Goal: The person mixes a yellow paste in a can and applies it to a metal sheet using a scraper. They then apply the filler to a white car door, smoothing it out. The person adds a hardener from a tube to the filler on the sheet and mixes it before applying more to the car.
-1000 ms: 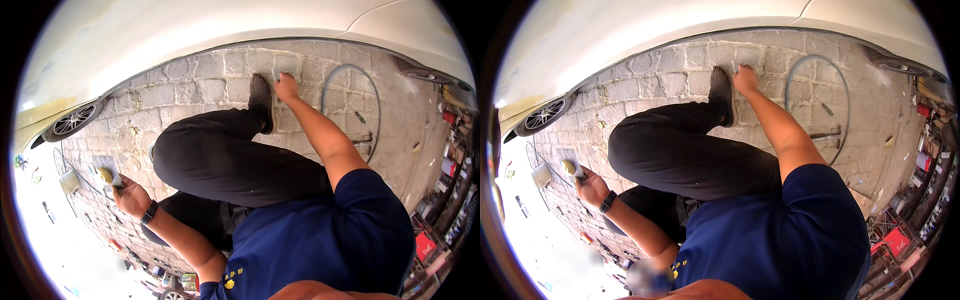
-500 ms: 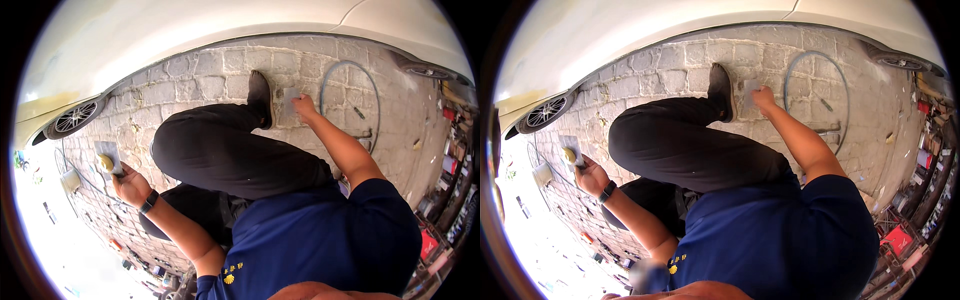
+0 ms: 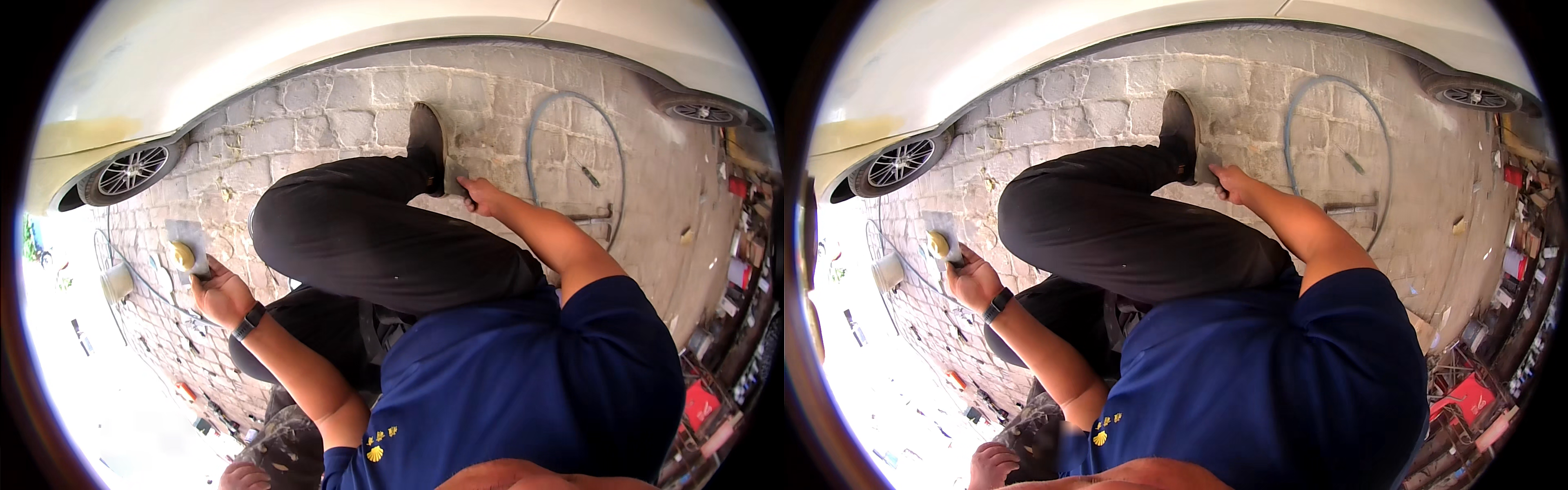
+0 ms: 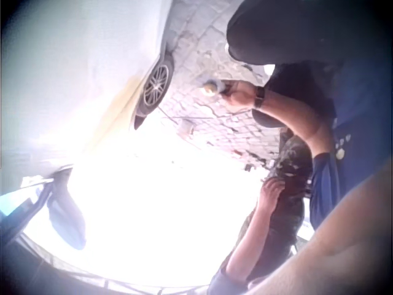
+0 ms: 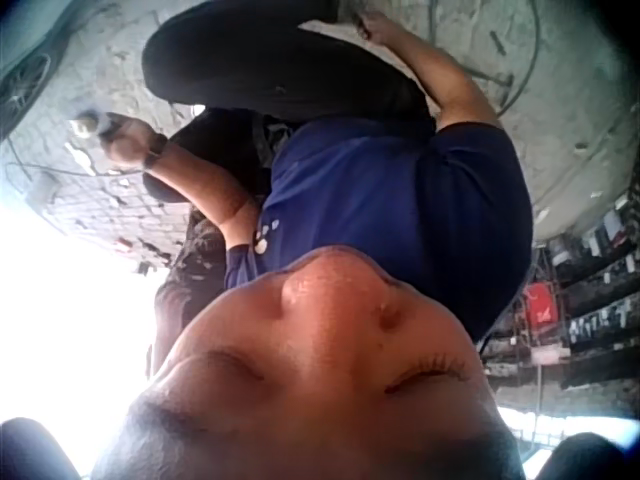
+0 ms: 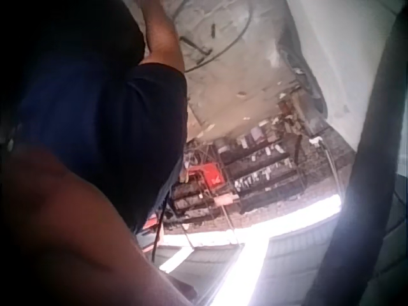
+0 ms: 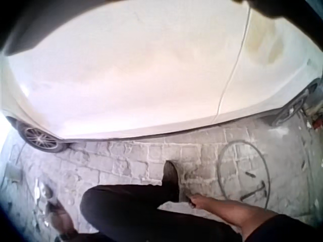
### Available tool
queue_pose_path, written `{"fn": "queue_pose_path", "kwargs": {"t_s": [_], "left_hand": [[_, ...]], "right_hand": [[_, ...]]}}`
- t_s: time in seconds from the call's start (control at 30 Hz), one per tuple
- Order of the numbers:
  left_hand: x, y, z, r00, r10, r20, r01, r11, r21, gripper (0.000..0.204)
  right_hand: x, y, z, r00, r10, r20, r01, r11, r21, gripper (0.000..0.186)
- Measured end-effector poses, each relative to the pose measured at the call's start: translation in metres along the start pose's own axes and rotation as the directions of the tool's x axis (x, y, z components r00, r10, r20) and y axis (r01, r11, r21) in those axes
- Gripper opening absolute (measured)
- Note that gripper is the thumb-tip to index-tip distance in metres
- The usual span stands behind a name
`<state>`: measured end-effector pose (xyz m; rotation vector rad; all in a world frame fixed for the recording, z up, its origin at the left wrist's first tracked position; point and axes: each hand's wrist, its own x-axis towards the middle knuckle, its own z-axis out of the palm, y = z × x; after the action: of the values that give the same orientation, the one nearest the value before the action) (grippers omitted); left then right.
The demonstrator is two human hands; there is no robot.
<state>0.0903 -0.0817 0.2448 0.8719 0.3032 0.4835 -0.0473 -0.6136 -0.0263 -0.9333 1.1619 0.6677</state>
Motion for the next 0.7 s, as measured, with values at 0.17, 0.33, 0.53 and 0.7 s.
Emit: {"fn": "queue_pose_path", "kwargs": {"t_s": [0.17,0.33,0.53,0.7], "left_hand": [[-0.027,-0.010,0.038,0.997,-0.014,-0.075,0.017,0.999,0.046,0.033],[-0.051,-0.016,0.094,0.998,0.028,0.050,-0.031,0.998,0.062,0.027],[-0.065,-0.020,0.115,0.998,0.023,0.065,-0.030,0.994,0.107,0.025],[-0.073,-0.021,0.132,0.994,-0.008,0.105,-0.001,0.996,0.086,0.025]], "right_hand": [[-0.056,-0.032,-0.056,0.913,-0.406,0.027,0.405,0.901,-0.155,0.029],[-0.172,-0.122,-0.038,0.519,-0.849,0.098,0.779,0.423,-0.462,0.042],[-0.344,-0.196,0.096,-0.001,-0.887,0.463,1.000,-0.013,-0.022,0.038],[-0.367,-0.204,0.228,0.110,-0.794,0.598,0.927,0.299,0.227,0.035]]}}
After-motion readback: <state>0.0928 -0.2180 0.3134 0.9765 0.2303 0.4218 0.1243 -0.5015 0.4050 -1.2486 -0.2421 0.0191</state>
